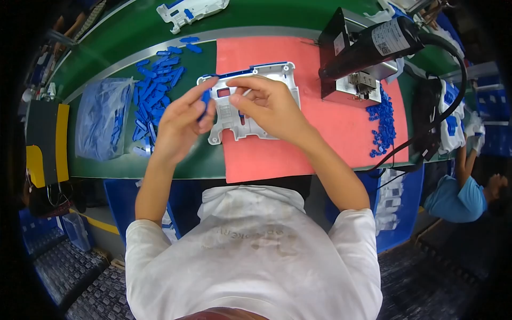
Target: Assembling small blue plastic components into a white plastic housing using an electric screwdriver.
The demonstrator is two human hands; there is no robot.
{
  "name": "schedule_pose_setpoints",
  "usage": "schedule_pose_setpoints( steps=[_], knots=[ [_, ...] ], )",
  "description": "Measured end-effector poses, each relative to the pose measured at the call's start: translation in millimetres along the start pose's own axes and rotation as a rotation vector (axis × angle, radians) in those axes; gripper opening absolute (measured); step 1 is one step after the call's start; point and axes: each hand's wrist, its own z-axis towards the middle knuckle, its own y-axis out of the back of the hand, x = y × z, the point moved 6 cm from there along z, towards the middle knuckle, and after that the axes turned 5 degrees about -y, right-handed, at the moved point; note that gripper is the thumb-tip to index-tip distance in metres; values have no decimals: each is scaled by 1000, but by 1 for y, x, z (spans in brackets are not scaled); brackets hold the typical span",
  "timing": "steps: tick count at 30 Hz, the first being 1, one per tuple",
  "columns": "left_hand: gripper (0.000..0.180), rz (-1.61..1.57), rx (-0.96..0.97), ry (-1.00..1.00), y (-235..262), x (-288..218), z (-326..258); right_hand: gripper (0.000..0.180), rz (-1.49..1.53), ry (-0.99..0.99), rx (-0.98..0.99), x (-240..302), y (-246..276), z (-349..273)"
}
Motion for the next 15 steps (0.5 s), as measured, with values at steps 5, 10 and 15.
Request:
schedule_pose_setpoints(
  steps=[5,10,15],
  knots=[
    [49,-422,328,194,-29,21,16,22,89,-26,110,-1,-6,2],
    [42,707,36,-336,-8,-5,16,19,25,13,-94,-9,15,1],
    [14,1178,214,-551,-5,0,9,16,-379,35,-104,-23,14,3]
  ],
)
